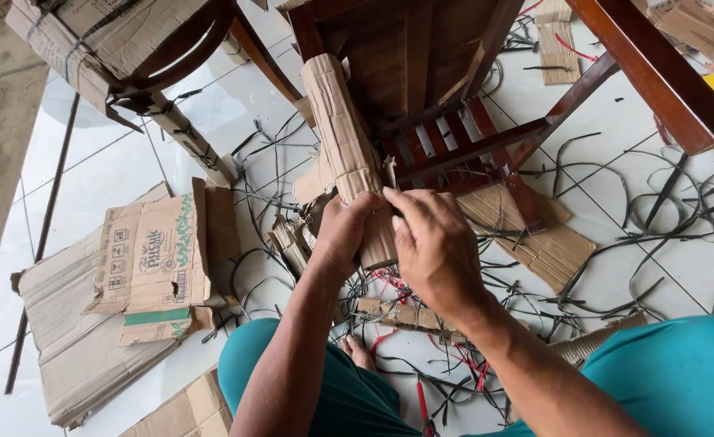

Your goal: Wrapping wooden chair legs with cardboard and securing them with plastic ties for protection during transport.

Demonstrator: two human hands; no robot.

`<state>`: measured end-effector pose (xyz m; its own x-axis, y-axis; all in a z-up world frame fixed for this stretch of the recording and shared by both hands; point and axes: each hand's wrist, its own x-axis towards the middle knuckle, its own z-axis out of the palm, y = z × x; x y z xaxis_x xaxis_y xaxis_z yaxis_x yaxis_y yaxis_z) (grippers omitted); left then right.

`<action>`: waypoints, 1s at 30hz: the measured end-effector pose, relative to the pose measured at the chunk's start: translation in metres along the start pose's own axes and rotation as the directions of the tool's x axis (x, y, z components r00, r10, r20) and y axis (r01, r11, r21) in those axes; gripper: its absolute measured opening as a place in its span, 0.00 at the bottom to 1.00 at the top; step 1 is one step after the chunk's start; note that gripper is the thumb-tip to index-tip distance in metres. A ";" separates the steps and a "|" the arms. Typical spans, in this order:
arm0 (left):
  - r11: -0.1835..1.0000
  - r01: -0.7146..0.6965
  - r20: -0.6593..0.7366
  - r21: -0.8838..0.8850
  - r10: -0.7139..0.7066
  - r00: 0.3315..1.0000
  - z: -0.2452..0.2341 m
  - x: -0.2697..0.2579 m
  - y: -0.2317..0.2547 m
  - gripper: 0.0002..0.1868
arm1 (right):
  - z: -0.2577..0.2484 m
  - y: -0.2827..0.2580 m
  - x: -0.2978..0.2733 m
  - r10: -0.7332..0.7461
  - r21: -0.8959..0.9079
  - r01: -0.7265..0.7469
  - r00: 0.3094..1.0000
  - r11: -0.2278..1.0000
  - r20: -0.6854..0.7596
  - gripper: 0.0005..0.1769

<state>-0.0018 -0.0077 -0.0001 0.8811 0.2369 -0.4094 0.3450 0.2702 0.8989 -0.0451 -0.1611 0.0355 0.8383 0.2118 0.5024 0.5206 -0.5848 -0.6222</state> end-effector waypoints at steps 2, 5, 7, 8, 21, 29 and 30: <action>1.000 0.001 -0.005 -0.030 -0.002 1.000 0.007 -0.010 0.006 0.19 | -0.002 -0.011 0.001 0.090 0.030 -0.094 0.990 0.995 0.107 0.22; 0.996 -0.009 -0.013 -0.089 0.008 1.000 0.010 -0.019 0.008 0.21 | -0.009 -0.034 0.012 0.317 0.064 -0.353 0.895 0.934 0.313 0.29; 0.993 -0.029 0.000 -0.117 0.030 1.000 0.008 -0.011 0.005 0.23 | -0.008 -0.034 0.019 0.442 0.059 -0.502 0.806 0.863 0.393 0.32; 0.983 -0.009 0.059 -0.184 0.020 0.998 0.003 -0.004 0.001 0.20 | -0.003 -0.026 0.020 0.464 0.133 -0.546 0.797 0.827 0.385 0.30; 0.860 0.357 0.310 -0.365 -0.249 0.918 -0.015 0.028 -0.021 0.15 | 0.024 0.014 0.007 0.117 -0.247 -0.091 0.989 0.965 0.092 0.21; 0.859 0.374 0.265 -0.349 -0.293 0.919 -0.013 0.034 -0.020 0.20 | 0.036 -0.031 -0.023 0.396 0.355 -0.354 0.917 0.865 -0.051 0.48; 0.866 0.369 0.244 -0.337 -0.298 0.923 -0.016 0.041 -0.027 0.23 | 0.039 -0.035 -0.024 0.335 0.344 -0.312 0.942 0.885 -0.006 0.52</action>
<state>0.0203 0.0100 -0.0436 0.7892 -0.0894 -0.6076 0.5147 0.6360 0.5750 -0.0774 -0.1149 0.0218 0.9632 -0.0009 0.2688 0.2549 -0.3143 -0.9145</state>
